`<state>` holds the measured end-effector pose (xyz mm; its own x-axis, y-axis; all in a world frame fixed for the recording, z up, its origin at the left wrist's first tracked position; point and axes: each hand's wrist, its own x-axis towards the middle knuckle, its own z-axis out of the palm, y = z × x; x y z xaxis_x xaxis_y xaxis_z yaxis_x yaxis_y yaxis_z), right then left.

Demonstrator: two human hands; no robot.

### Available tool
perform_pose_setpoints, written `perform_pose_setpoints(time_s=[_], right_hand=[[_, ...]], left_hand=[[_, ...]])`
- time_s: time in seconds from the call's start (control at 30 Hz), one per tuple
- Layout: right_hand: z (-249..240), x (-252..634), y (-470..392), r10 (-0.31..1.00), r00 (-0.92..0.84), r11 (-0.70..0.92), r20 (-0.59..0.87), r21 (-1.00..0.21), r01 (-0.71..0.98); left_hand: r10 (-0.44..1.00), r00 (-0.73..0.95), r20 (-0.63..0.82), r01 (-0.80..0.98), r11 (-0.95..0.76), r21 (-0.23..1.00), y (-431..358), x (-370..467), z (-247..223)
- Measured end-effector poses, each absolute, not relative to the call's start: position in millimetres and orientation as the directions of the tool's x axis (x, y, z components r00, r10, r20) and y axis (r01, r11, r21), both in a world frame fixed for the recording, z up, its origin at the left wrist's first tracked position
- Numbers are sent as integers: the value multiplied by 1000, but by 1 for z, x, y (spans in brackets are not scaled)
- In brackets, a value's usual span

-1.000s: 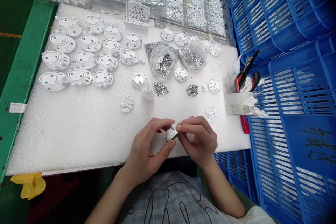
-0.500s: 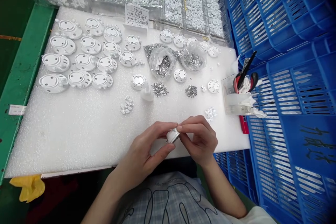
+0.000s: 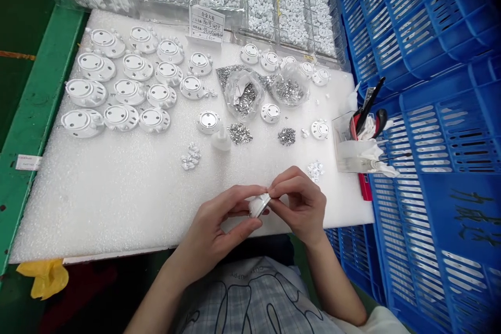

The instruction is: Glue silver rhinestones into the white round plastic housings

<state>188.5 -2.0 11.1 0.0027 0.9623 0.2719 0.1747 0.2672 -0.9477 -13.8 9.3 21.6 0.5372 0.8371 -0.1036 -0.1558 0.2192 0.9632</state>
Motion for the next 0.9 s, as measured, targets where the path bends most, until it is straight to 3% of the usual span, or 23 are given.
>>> perform_pose_setpoints(time_s=[0.9], right_hand=[[25, 189, 9, 968, -118, 236, 221, -963, 128]], left_hand=[[853, 522, -13, -253, 170, 952, 11, -16, 15]])
